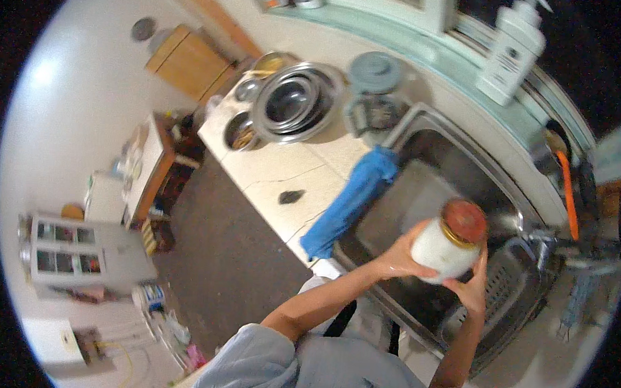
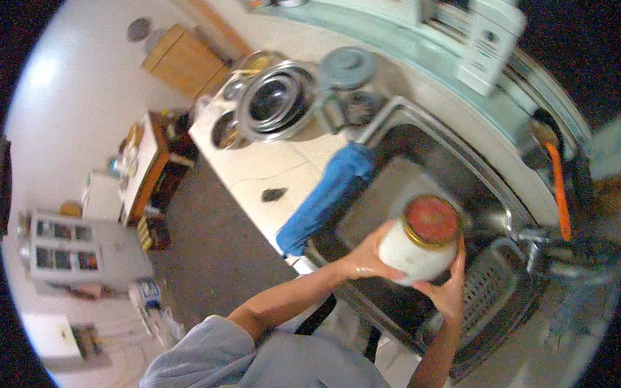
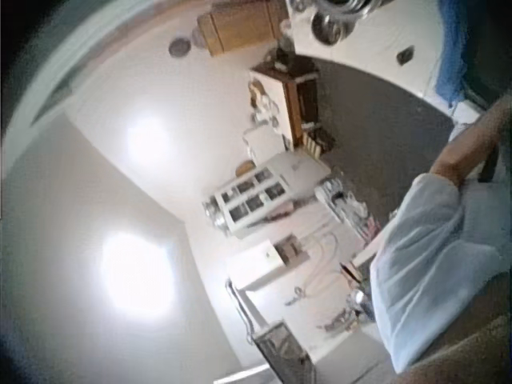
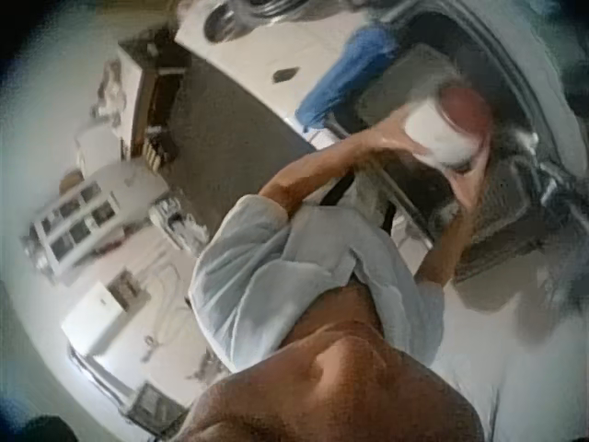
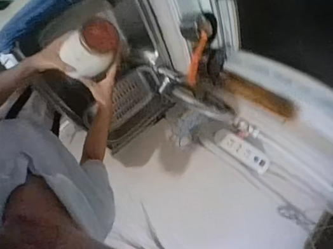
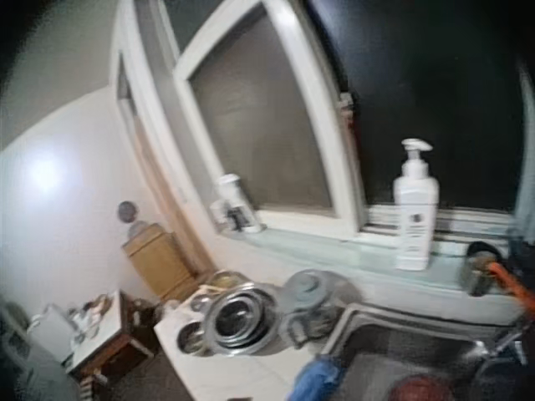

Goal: The person scrubs the exterior of a white jar with a metal scouring pad, rinses it under running water, and dries it with a paper towel. The jar is then placed on the countertop.

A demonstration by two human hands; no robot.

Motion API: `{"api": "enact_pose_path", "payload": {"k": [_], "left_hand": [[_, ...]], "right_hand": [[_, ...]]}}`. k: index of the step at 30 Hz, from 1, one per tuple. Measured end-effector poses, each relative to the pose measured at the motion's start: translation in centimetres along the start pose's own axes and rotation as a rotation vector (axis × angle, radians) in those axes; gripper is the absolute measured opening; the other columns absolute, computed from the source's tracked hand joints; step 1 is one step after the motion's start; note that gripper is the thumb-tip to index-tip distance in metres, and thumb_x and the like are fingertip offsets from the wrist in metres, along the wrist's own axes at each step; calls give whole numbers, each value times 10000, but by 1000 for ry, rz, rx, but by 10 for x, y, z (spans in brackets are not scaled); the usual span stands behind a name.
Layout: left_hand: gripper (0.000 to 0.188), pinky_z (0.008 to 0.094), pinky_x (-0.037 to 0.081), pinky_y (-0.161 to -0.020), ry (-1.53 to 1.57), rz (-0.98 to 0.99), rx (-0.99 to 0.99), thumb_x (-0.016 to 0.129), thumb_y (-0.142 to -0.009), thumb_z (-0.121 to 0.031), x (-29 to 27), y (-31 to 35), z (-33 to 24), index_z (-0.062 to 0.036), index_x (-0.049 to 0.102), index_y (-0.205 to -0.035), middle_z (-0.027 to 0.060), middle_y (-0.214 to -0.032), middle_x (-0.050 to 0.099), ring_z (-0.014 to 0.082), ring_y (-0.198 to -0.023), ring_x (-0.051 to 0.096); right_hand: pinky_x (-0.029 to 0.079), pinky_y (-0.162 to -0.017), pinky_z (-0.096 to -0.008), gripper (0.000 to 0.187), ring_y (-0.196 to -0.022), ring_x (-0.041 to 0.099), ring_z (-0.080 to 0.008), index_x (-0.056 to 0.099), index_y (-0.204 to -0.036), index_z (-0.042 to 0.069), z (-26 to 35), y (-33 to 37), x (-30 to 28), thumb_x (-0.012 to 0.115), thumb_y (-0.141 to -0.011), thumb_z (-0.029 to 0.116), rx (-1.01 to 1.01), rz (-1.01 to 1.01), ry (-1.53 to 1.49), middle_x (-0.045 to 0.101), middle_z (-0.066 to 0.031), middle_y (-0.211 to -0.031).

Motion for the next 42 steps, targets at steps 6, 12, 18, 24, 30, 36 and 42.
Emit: {"api": "enact_pose_path", "payload": {"k": [6, 12, 18, 24, 30, 36, 42], "left_hand": [[1051, 331, 304, -1022, -170, 59, 95, 874, -526, -216, -54, 71, -48, -42, 262, -1363, 91, -1292, 403, 195, -1219, 377], [1055, 360, 323, -1018, -326, 66, 240, 880, -522, -240, -174, 147, -142, -41, 259, -1352, 112, -1309, 386, 228, -1231, 378], [1045, 382, 317, -1039, -523, -112, 193, 872, -543, -225, -341, 221, -181, -59, 263, -1376, 113, -1331, 384, 243, -1242, 379], [999, 435, 306, -1037, -769, -216, 155, 843, -564, -335, -453, 256, -186, -100, 296, -1367, 124, -1327, 405, 302, -1251, 370], [940, 387, 346, -1033, -715, -301, 114, 851, -564, -209, -532, 251, -157, -95, 339, -1344, 121, -1316, 441, 274, -1230, 426], [945, 384, 351, -1033, -686, -372, 95, 849, -560, -166, -577, 240, -121, -101, 332, -1348, 106, -1325, 441, 263, -1229, 429], [927, 382, 363, -1027, -718, -394, 44, 840, -577, -157, -590, 229, -105, -111, 328, -1349, 102, -1334, 434, 266, -1228, 434]], "right_hand": [[410, -939, -366, 909, -1077, 521, -224, 421, -1232, 1, 31, 14, 110, 878, -453, 108, 45, 143, 118, 530, -105, -1173], [435, -913, -359, 785, -1036, 552, -212, 488, -1168, -9, 75, 2, 273, 876, -496, 109, -41, 203, 200, 565, -102, -1133], [424, -931, -354, 836, -1065, 537, -213, 435, -1206, -1, 53, -42, 458, 880, -507, 114, -158, 402, 187, 548, -113, -1151], [400, -961, -369, 912, -1121, 496, -218, 357, -1254, 12, -32, -77, 566, 881, -518, 134, 18, 505, 60, 493, -122, -1215], [361, -995, -373, 975, -1166, 438, -255, 301, -1286, 43, -66, -123, 619, 882, -510, 145, -159, 484, 221, 418, -123, -1245], [382, -978, -376, 949, -1182, 426, -265, 308, -1290, 59, -108, -155, 642, 872, -539, 194, -219, 515, 268, 402, -119, -1267], [408, -956, -377, 911, -1142, 483, -300, 337, -1274, 53, -132, -169, 645, 865, -547, 202, -130, 523, 143, 462, -152, -1239]]}}
Point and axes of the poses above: each hand's wrist, its own y-axis away from the middle knuckle, its own x-axis out of the palm, z = x × y, the point moved 10 cm from there along -y, towards the middle knuckle
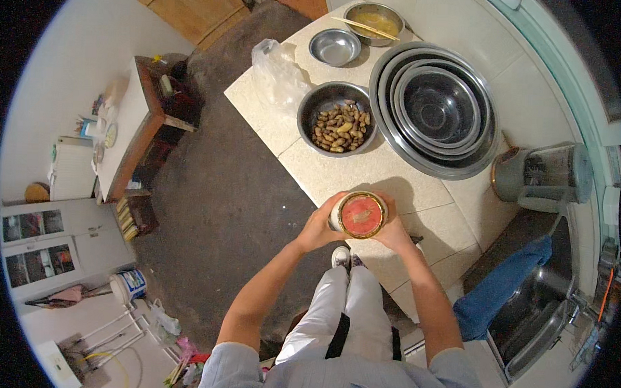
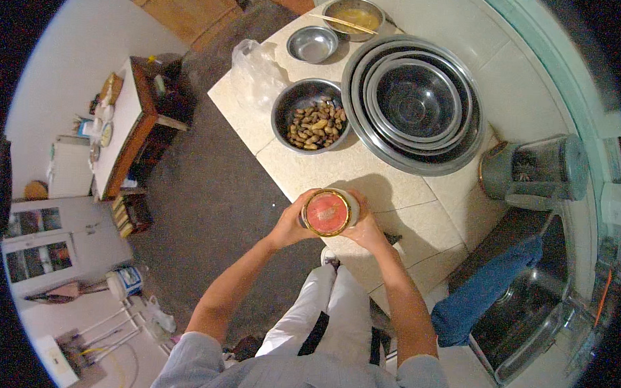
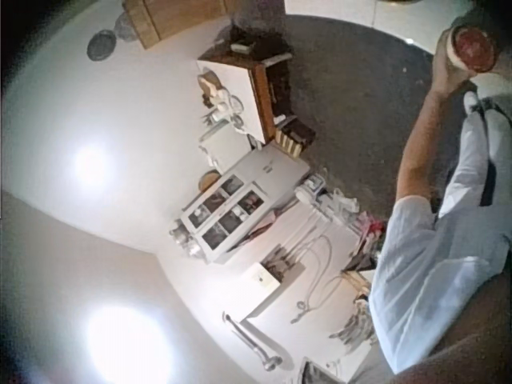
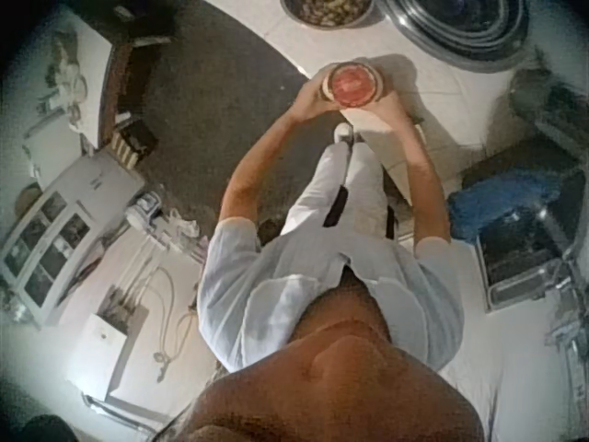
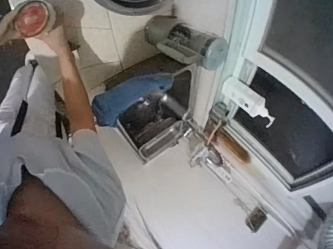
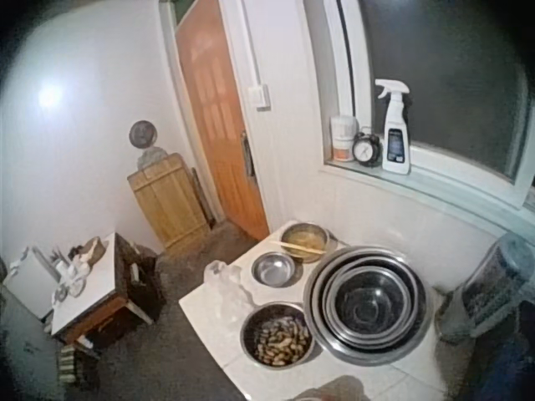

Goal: The person scrubs the exterior of a white jar with a metal scouring pad, rinses it under running water, and dries it with a paper towel. The jar is then placed on the countertop.

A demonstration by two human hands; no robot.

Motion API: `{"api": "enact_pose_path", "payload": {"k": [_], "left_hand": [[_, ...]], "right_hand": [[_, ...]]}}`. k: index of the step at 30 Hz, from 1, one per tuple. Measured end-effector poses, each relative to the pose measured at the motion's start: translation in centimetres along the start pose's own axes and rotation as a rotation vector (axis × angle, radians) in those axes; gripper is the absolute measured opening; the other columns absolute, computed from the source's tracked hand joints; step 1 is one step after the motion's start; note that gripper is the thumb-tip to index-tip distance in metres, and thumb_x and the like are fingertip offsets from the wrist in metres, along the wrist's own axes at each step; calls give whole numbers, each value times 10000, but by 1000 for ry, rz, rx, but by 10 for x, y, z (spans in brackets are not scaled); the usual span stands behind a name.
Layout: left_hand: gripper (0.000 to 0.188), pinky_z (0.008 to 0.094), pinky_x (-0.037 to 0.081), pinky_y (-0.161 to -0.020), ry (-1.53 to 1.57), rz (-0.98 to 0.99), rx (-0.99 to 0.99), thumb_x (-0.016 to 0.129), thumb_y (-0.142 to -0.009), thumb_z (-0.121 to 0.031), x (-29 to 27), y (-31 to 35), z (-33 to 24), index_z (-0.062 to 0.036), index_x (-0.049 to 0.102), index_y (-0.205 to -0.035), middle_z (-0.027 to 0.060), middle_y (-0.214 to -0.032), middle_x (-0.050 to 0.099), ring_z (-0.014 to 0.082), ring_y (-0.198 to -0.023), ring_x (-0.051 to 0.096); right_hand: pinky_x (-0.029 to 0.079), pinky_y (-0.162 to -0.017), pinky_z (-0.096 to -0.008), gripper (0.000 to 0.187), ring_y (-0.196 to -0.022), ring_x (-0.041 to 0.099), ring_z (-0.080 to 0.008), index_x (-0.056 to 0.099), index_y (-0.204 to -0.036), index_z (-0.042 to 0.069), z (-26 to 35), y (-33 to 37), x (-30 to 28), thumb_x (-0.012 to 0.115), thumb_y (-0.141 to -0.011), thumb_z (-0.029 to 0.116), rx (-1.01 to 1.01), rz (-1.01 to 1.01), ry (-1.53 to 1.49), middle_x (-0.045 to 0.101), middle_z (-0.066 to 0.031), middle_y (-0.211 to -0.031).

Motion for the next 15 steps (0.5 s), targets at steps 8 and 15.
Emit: {"api": "enact_pose_path", "payload": {"k": [8, 15], "left_hand": [[865, 388, 417, -981, -170, 2, -93, 791, -600, -61, 8, 8, 0, -136, 356, -1344, 133, -1350, 423, 299, -1210, 449], [534, 378, 459, -899, -529, -208, -129, 612, -790, -51, -49, 54, 6, -138, 446, -1289, 115, -1258, 517, 320, -1106, 526]], "right_hand": [[415, -935, -399, 782, -1115, 510, -325, 344, -1300, 74, -5, 13, -17, 780, -652, 123, 25, 1, 214, 499, -162, -1218], [427, -911, -321, 374, -1107, 548, -255, 537, -1201, 23, 37, 20, -63, 582, -831, 43, 161, -40, 444, 591, -168, -1148]]}}
Point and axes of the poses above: each hand's wrist, its own y-axis away from the middle knuckle, its own x-axis out of the palm, z = x × y, the point moved 10 cm from there along -y, towards the middle knuckle
